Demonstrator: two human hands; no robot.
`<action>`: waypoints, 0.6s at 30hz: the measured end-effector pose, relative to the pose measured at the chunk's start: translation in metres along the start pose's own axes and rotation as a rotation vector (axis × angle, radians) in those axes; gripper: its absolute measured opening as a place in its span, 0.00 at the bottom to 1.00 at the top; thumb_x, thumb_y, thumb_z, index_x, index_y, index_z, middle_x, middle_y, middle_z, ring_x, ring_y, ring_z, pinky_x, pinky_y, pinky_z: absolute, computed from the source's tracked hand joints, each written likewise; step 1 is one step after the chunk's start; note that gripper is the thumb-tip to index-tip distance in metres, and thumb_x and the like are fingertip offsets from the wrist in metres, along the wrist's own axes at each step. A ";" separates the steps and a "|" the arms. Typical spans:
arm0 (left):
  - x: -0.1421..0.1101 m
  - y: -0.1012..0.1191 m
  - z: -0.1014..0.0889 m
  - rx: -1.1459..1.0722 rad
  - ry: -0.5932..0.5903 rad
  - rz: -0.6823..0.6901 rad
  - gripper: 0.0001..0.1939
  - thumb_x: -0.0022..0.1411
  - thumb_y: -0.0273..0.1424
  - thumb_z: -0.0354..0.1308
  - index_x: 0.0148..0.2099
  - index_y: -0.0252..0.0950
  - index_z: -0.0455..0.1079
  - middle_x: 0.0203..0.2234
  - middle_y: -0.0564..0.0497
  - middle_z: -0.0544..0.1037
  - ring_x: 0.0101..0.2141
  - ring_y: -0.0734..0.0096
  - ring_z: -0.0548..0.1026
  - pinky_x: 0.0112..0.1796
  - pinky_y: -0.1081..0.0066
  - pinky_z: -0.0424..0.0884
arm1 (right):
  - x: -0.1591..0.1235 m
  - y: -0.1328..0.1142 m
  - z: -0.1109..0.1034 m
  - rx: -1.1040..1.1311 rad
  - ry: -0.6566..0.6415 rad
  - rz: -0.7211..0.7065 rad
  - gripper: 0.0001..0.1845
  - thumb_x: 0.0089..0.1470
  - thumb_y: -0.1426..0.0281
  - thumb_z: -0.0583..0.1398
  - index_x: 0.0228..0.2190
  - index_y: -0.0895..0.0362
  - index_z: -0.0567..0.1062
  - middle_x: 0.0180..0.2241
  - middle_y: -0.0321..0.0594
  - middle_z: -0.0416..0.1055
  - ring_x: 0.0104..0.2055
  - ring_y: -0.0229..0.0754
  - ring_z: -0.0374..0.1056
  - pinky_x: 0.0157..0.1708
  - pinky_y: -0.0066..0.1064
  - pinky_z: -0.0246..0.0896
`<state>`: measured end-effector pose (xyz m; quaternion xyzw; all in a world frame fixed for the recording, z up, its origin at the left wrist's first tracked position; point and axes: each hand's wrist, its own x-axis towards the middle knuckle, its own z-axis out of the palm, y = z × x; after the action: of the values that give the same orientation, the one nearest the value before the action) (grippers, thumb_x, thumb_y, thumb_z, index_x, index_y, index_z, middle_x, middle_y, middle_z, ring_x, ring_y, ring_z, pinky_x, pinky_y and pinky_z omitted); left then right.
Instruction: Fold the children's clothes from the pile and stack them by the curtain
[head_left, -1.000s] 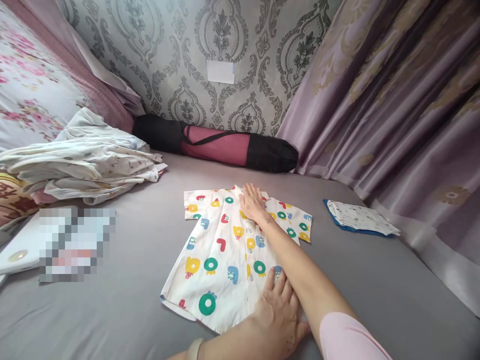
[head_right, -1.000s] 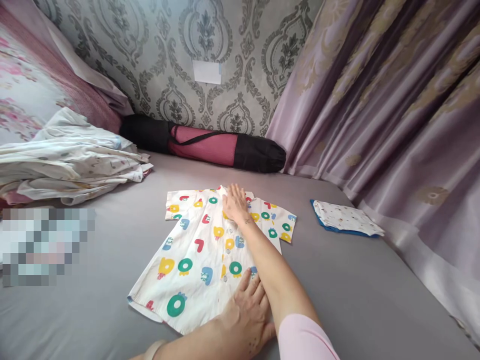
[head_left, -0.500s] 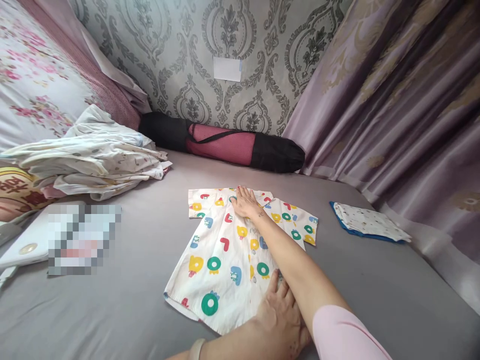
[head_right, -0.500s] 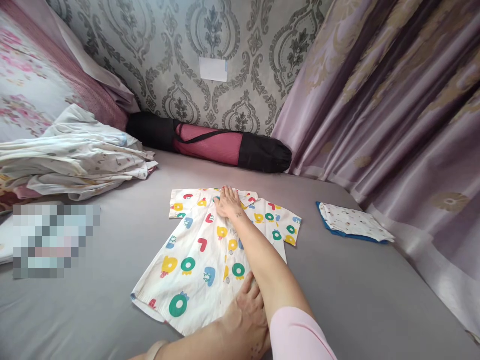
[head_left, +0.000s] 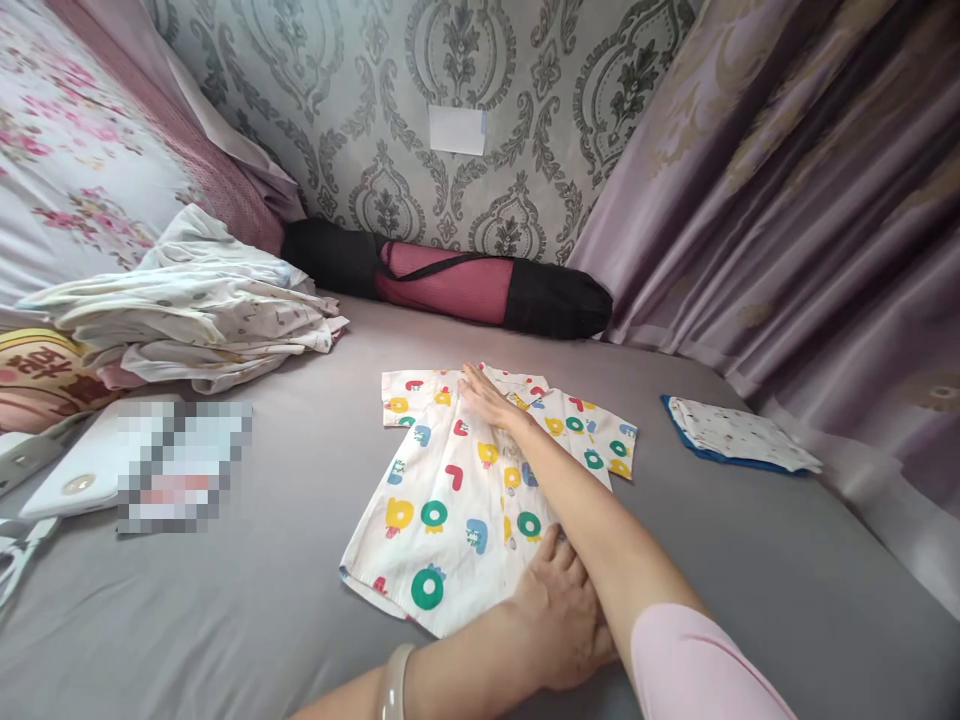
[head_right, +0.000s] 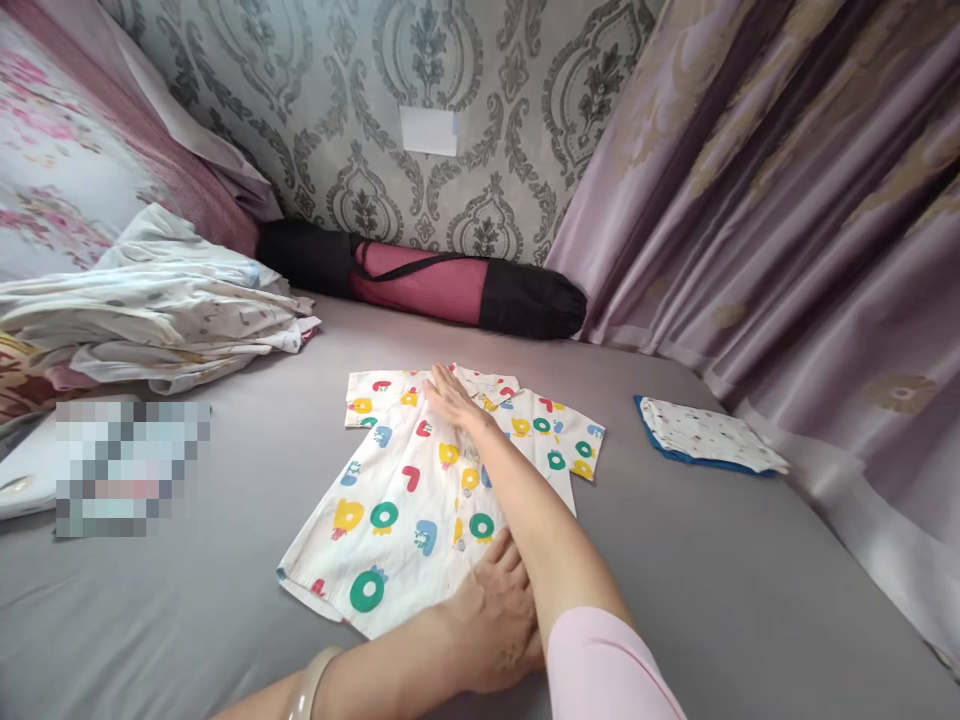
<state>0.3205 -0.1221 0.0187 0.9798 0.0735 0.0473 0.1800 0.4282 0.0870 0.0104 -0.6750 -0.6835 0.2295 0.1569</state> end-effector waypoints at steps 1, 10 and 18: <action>0.000 -0.003 -0.008 -0.039 -0.014 -0.006 0.32 0.70 0.44 0.39 0.67 0.29 0.55 0.63 0.38 0.62 0.64 0.52 0.57 0.61 0.50 0.53 | -0.007 0.004 -0.004 0.021 0.024 0.001 0.40 0.64 0.51 0.34 0.68 0.64 0.43 0.70 0.43 0.33 0.71 0.39 0.28 0.67 0.33 0.28; -0.018 -0.099 -0.063 0.001 0.308 -0.424 0.20 0.69 0.31 0.40 0.54 0.32 0.69 0.54 0.40 0.73 0.55 0.59 0.70 0.56 0.61 0.64 | -0.089 0.064 -0.021 -0.229 0.308 0.475 0.35 0.63 0.64 0.39 0.66 0.70 0.47 0.69 0.52 0.40 0.71 0.47 0.35 0.67 0.36 0.31; -0.038 -0.165 -0.044 0.131 0.253 -1.028 0.35 0.69 0.43 0.36 0.67 0.22 0.53 0.66 0.32 0.53 0.66 0.44 0.50 0.62 0.48 0.50 | -0.109 0.077 -0.010 -0.296 0.313 0.525 0.38 0.65 0.57 0.37 0.65 0.71 0.50 0.69 0.54 0.41 0.71 0.50 0.33 0.67 0.42 0.27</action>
<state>0.2564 0.0397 -0.0022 0.8131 0.5681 0.0663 0.1083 0.5035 -0.0220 -0.0117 -0.8703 -0.4800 0.0541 0.0959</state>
